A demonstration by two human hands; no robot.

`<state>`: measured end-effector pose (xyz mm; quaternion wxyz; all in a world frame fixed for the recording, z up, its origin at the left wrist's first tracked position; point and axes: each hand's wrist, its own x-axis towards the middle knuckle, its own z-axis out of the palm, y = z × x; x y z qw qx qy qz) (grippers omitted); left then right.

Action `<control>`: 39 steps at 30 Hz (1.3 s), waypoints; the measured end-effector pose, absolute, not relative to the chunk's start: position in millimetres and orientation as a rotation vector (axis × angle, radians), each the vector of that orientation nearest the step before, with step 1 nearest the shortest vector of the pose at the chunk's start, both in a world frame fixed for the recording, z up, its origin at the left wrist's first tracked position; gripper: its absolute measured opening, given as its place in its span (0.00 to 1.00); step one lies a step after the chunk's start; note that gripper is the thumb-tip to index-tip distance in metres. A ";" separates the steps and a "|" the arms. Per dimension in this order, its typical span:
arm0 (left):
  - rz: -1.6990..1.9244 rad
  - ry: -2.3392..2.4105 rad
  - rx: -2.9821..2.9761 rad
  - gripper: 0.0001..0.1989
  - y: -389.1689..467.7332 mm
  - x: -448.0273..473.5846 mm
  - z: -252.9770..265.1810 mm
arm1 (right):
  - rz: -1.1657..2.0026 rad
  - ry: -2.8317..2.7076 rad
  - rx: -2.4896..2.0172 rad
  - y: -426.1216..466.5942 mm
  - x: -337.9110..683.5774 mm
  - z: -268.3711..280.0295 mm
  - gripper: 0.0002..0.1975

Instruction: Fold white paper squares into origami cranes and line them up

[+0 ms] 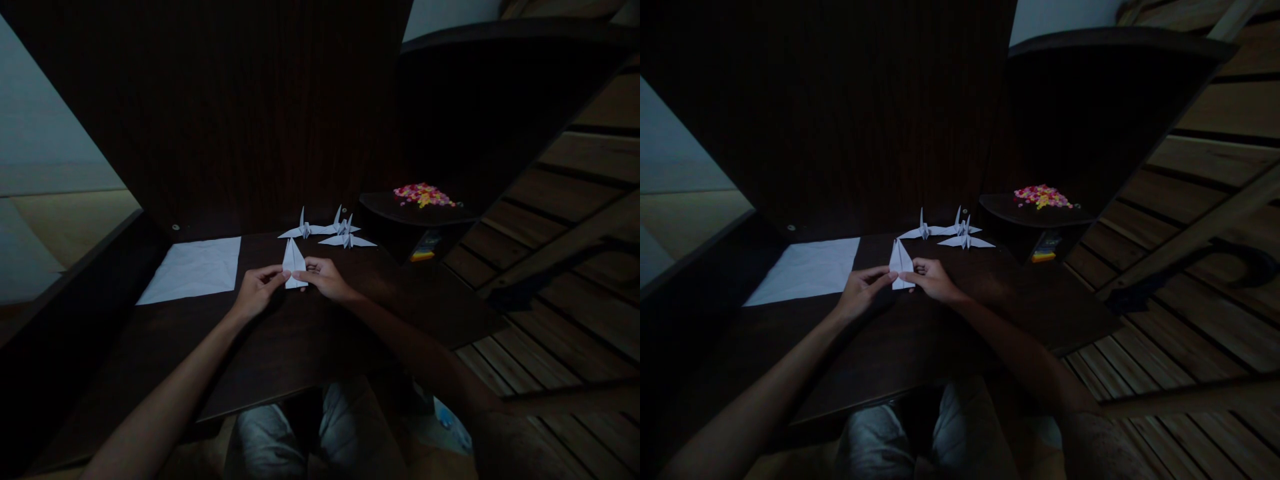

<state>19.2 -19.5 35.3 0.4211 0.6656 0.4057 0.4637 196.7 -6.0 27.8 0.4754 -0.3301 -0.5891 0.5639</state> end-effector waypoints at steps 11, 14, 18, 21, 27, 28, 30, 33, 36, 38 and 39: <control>1.214 1.055 1.456 0.20 -19.8 23.8 34.5 | 1.312 -1.488 -0.838 -5.7 196.9 26.7 0.13; 1.208 1.006 1.444 0.22 -19.8 24.1 33.2 | 1.280 -1.489 -0.818 -5.7 196.5 23.8 0.13; 1.222 0.975 1.421 0.22 -18.8 24.3 32.3 | 1.259 -1.460 -0.793 -5.3 194.8 20.7 0.15; 1.259 0.924 1.413 0.25 -19.5 25.1 33.4 | 1.207 -1.425 -0.772 -5.5 193.8 20.7 0.21; 1.384 0.903 1.438 0.24 -20.1 26.1 32.7 | 1.154 -1.466 -0.718 -6.0 194.8 20.4 0.30; 1.400 0.915 1.450 0.24 -19.7 25.9 32.1 | 1.150 -1.483 -0.719 -5.9 195.1 19.5 0.32; 1.412 0.937 1.481 0.26 -18.9 25.4 30.6 | 1.136 -1.510 -0.728 -5.8 195.2 17.5 0.35; 1.400 0.972 1.550 0.29 -17.8 24.7 28.2 | 1.110 -1.515 -0.723 -6.0 194.1 15.0 0.33; 1.425 1.004 1.609 0.28 -16.7 23.7 26.0 | 1.091 -1.481 -0.713 -5.8 191.7 13.0 0.30; 1.438 1.030 1.649 0.26 -16.3 23.0 25.2 | 1.094 -1.429 -0.710 -4.7 189.7 11.3 0.27; 1.442 1.044 1.671 0.26 -16.3 22.6 25.2 | 1.103 -1.398 -0.707 -3.9 188.8 10.4 0.25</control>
